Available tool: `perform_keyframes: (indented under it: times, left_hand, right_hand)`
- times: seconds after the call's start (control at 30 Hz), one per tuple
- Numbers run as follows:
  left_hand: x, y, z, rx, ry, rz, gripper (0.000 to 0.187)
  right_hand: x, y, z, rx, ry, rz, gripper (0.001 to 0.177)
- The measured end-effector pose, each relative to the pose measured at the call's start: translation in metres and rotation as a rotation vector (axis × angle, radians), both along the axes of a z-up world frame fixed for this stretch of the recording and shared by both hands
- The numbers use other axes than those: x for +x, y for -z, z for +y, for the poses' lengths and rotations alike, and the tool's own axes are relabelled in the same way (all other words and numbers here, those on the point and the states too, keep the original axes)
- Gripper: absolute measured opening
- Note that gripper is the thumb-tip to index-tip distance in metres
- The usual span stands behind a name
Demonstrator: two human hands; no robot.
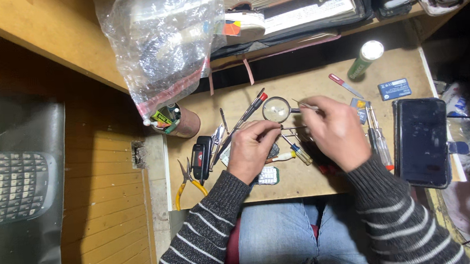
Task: The person disassembles a small mobile phone using a screwdriver and a prying tool, removes the back cover and battery, and then applies a substance from a small container to the internal components.
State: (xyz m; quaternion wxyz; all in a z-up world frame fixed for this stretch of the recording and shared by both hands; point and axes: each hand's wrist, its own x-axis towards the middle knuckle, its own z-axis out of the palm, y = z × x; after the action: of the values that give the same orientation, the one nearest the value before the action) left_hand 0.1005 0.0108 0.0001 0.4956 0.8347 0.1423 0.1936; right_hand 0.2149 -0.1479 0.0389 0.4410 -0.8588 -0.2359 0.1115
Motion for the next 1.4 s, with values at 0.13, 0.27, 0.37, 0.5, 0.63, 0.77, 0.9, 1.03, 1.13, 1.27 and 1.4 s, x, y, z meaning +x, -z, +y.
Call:
perform_keyframes:
  times: [0.13, 0.27, 0.37, 0.5, 0.63, 0.77, 0.9, 1.03, 1.13, 1.27, 1.4]
  left_hand:
    - [0.013, 0.012, -0.009, 0.13, 0.073, -0.033, 0.01]
    - [0.024, 0.015, -0.019, 0.371, 0.128, -0.011, 0.01]
    - [0.032, 0.016, -0.024, 0.502, 0.172, 0.064, 0.01]
    - [0.039, 0.024, -0.024, 0.657, 0.188, 0.127, 0.01]
    - [0.036, 0.003, -0.026, 0.684, 0.215, 0.206, 0.012]
    - [0.012, -0.046, -0.013, 0.474, 0.155, 0.126, 0.014]
    - [-0.035, -0.071, 0.014, 0.376, 0.084, 0.093, 0.017]
    - [-0.085, -0.054, 0.021, 0.366, 0.137, 0.135, 0.021]
    - [-0.11, -0.04, 0.016, 0.386, 0.207, 0.215, 0.036]
    - [-0.12, -0.027, 0.003, 0.505, 0.04, 0.321, 0.056]
    - [-0.123, -0.016, -0.006, 0.545, -0.041, 0.326, 0.064]
  right_hand:
    - [-0.018, -0.008, -0.027, 0.047, 0.057, 0.052, 0.023]
    - [-0.028, -0.004, -0.039, 0.124, 0.087, 0.057, 0.019]
    - [-0.031, -0.002, -0.045, 0.16, 0.095, 0.041, 0.017]
    - [-0.033, 0.006, -0.053, 0.189, 0.102, 0.035, 0.016]
    - [-0.036, 0.008, -0.061, 0.192, 0.11, 0.046, 0.016]
    - [-0.036, 0.005, -0.069, 0.182, 0.096, 0.06, 0.016]
    - [-0.049, 0.007, -0.073, 0.186, 0.033, 0.119, 0.014]
    - [-0.075, 0.017, -0.071, 0.131, -0.037, 0.115, 0.014]
    - [-0.087, 0.017, -0.066, 0.125, -0.059, 0.087, 0.011]
    - [-0.088, 0.023, -0.06, 0.1, -0.107, -0.029, 0.011]
    - [-0.095, 0.023, -0.056, 0.069, -0.103, -0.05, 0.015]
